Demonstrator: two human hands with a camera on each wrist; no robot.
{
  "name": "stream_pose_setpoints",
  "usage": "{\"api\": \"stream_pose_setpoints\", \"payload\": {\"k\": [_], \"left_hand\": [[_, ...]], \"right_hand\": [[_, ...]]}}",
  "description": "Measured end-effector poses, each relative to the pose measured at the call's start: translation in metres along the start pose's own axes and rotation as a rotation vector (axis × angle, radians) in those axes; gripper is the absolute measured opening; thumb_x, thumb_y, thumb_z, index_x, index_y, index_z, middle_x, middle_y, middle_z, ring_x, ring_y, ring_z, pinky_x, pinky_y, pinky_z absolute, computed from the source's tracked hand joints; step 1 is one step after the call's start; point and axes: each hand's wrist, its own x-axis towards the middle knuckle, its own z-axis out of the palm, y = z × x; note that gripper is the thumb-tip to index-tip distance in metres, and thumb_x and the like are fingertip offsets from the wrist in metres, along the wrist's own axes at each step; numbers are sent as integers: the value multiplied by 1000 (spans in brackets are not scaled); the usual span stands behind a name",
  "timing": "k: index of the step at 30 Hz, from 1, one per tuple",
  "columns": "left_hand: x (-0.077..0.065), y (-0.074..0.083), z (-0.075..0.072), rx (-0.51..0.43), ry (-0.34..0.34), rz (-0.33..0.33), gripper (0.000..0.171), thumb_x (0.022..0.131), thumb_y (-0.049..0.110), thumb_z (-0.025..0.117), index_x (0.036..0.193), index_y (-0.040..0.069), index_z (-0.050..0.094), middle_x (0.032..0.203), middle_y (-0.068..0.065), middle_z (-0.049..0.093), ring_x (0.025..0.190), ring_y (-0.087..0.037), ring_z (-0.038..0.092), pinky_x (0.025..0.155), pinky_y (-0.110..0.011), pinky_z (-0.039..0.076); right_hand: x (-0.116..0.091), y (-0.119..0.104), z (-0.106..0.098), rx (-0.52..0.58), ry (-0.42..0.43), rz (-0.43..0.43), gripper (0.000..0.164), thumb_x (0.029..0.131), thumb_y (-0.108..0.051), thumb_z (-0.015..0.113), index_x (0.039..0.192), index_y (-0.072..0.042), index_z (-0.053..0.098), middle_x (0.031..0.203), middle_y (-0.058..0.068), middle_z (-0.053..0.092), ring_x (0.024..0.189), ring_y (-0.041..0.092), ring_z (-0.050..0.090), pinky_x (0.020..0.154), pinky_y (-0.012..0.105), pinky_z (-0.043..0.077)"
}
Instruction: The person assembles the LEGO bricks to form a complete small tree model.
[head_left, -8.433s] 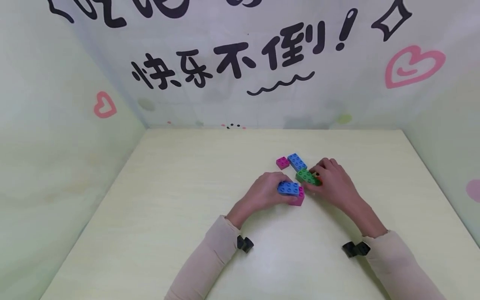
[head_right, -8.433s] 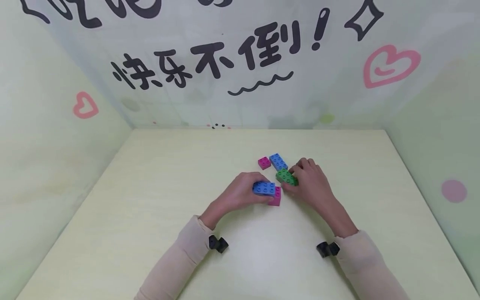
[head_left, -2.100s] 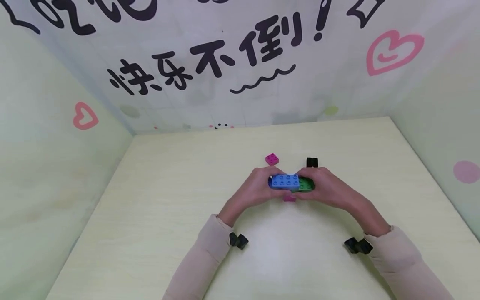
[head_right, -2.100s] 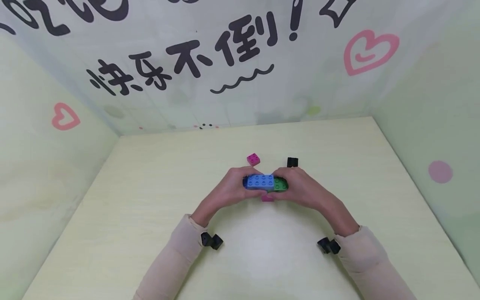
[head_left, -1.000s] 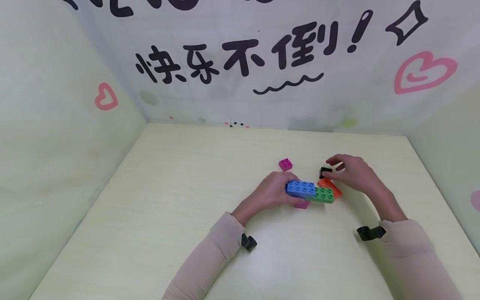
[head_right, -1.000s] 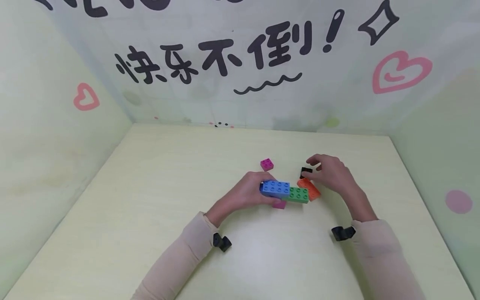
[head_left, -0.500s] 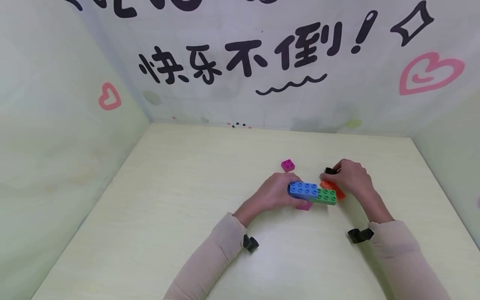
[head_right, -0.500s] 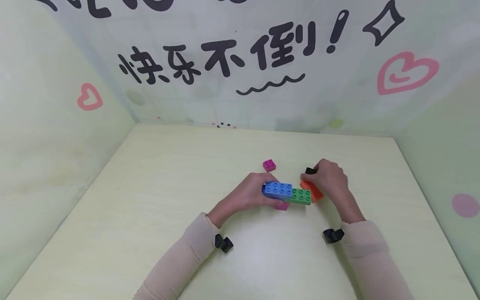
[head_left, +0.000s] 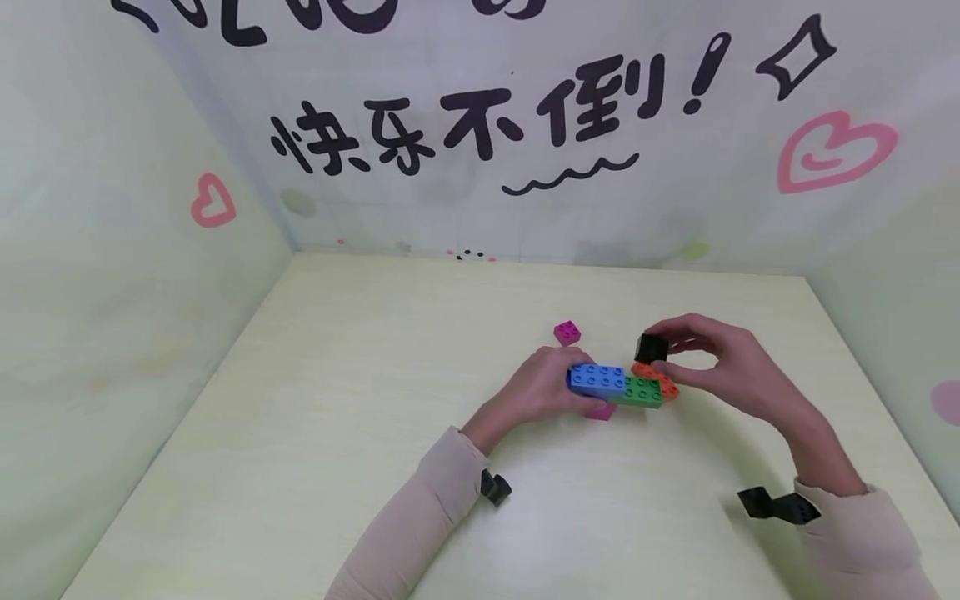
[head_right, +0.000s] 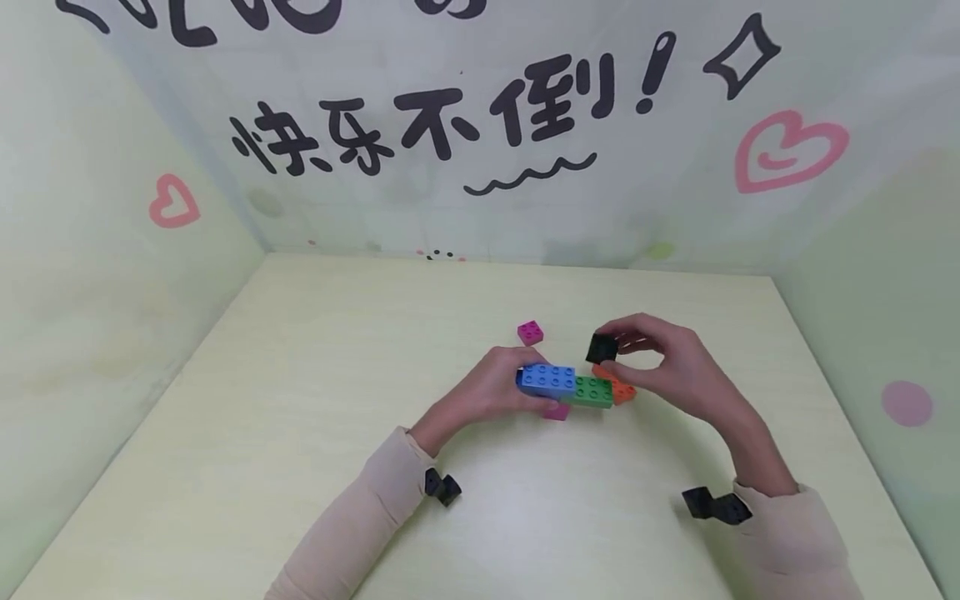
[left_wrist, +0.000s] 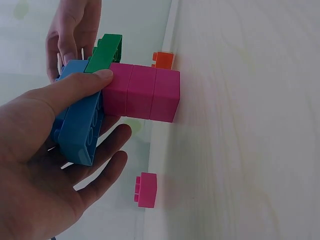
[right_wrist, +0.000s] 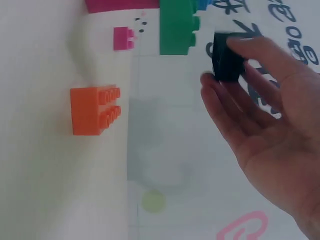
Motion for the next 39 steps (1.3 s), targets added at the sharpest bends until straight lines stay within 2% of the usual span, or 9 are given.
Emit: {"api": "stream_pose_setpoints", "payload": {"k": [6,13,24,31,39], "left_hand": [[-1,1,1,0,10,3,46,76,33,86,112,10,68,99,8,65,86,-4,54,76,-17,43],[-2,0,2,-24,18,-19,45,75,33,87,110,11,68,97,10,64,85,-5,54,74,-18,44],[1,0,3,-38,16,-25,46,76,31,86,113,10,67,98,8,64,86,-6,55,75,-17,45],[4,2,0,-21,22,-6,47,75,32,87,111,10,67,96,9,63,84,-6,55,73,-18,44],[3,1,3,-14,8,-20,48,76,33,86,114,9,66,99,7,64,86,-7,55,75,-18,44]], "right_hand": [[-16,-3,6,90,-85,-29,45,80,-8,82,120,-22,66,113,-7,67,102,12,63,87,13,44],[-14,0,15,93,-134,-44,41,82,-17,81,119,-25,66,114,-11,66,105,11,62,91,19,46],[-13,5,17,35,-96,-77,42,78,-18,85,116,-26,69,108,-15,67,97,9,63,87,24,50],[-12,2,17,-13,-64,-121,48,72,-7,87,115,-22,70,107,-14,67,96,8,64,85,24,51],[-11,-3,19,35,-91,-80,46,76,-13,86,118,-18,65,110,-9,65,100,11,63,87,19,48]]}}
